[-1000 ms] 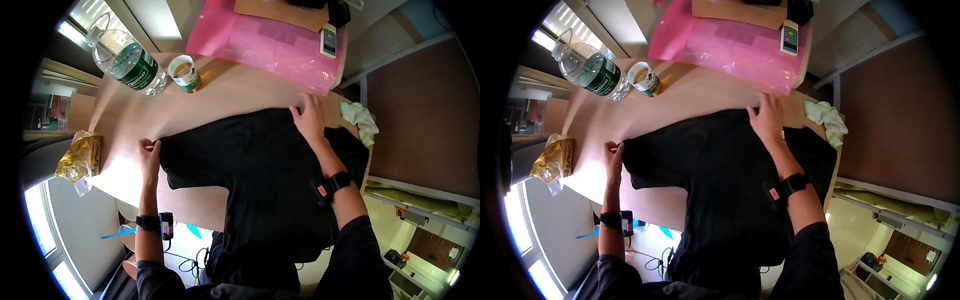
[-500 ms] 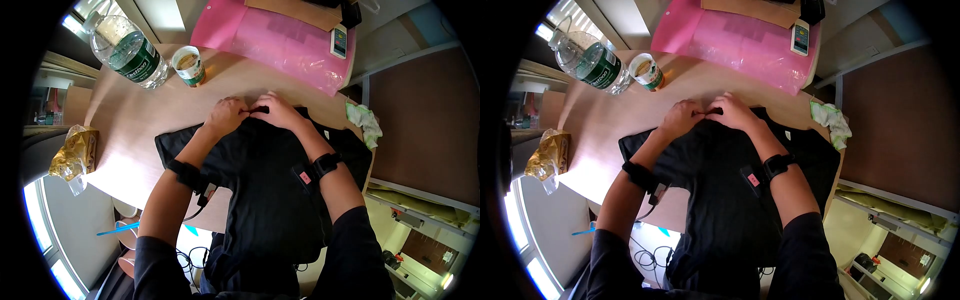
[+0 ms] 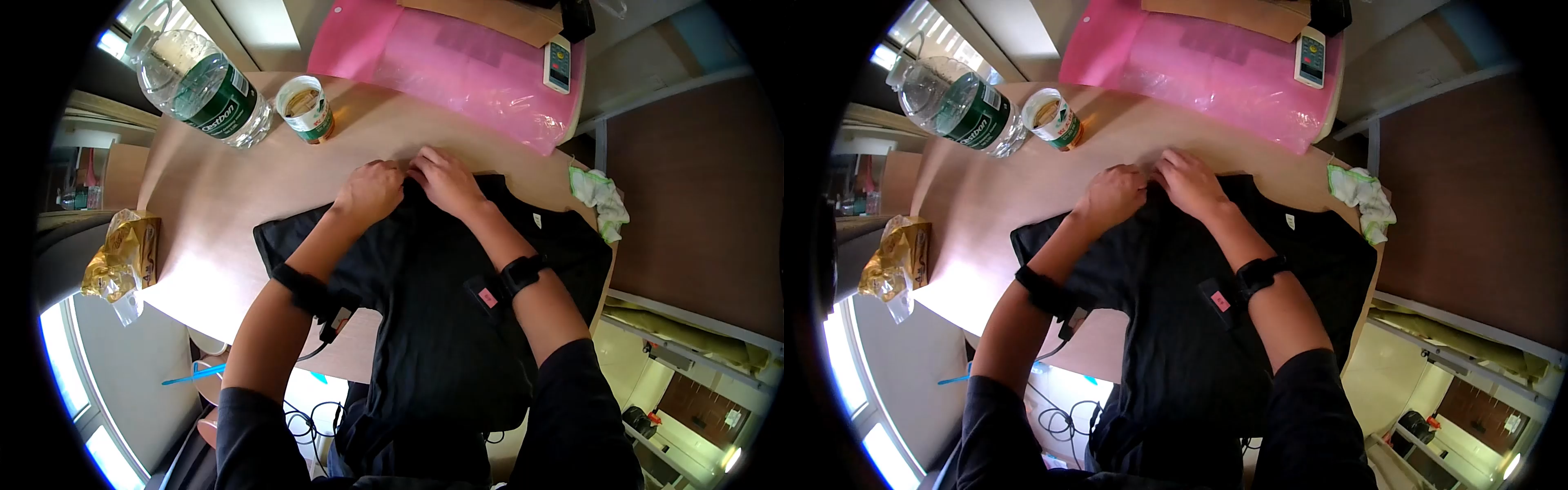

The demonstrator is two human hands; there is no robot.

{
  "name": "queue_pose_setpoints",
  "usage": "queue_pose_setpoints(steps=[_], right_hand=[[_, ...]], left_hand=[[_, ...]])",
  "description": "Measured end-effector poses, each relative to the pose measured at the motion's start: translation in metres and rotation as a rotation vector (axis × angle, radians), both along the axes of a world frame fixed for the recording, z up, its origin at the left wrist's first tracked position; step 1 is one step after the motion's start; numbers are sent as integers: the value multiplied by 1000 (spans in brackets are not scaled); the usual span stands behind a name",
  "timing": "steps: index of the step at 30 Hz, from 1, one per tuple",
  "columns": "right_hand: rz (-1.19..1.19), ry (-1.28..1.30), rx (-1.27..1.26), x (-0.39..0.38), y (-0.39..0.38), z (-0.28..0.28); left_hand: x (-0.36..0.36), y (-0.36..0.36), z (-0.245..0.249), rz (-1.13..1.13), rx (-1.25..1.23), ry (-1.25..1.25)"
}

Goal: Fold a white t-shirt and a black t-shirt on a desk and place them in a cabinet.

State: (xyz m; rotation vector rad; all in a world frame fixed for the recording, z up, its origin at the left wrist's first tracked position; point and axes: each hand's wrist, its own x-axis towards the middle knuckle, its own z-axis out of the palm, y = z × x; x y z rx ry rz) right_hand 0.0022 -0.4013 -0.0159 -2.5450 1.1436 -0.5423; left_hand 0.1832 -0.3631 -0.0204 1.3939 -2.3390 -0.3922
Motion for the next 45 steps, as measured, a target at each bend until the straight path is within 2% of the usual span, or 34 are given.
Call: queue_pose_setpoints(steps=[3, 5, 6, 9, 13, 15, 16, 17, 19, 21, 23, 25, 29, 31, 33, 35, 38, 39, 42, 45], right_hand=[[104, -82, -29, -16, -5, 6], [181, -46, -3, -29, -8, 13], [179, -44, -2, -31, -7, 12], [95, 81, -70, -30, -7, 6], [-35, 66, -102, -15, -2, 4], [-186, 22, -267, -10, 12, 12], [-181, -77, -321, -5, 24, 12], [-171, -14, -267, -6, 40, 7], [-125, 35, -193, 0, 66, 3], [-194, 177, -105, -1, 75, -9], [-208, 204, -101, 1, 69, -10], [-207, 212, -119, -2, 67, -12], [-204, 214, -134, -1, 67, -13], [-201, 194, -132, -1, 70, -11], [-219, 178, -175, -1, 73, -8], [-268, 181, -178, 1, 89, 5], [-296, 224, -132, 3, 124, 14], [-313, 251, -113, 2, 132, 12], [-299, 275, -89, -15, 140, -6], [-285, 255, -97, -15, 139, -6]], left_hand=[[-2, -4, 1, 128, 55, -95], [2, -6, -1, 254, 129, 64], [3, -4, -1, 252, 130, 67], [4, -2, 1, 253, 118, 204], [1, 4, 0, 286, -49, 129], [-5, 17, 9, 251, -130, 37], [-10, 31, 21, 202, -152, -5], [-17, 45, 24, 122, -186, 71], [-27, 73, 29, 73, -200, 61], [-18, 92, 8, 161, -17, 15], [6, 97, 8, 179, 29, -84], [32, 103, 17, 332, 53, -151], [96, 132, 14, 515, 3, -257], [108, 142, 11, 590, -20, -337], [96, 148, 20, 551, -54, -437], [60, 154, 34, 512, -13, -185], [22, 167, 26, 420, 104, -162], [27, 173, 8, 467, 110, -164], [58, 180, 11, 568, 91, -275], [91, 186, 10, 590, 93, -274]])
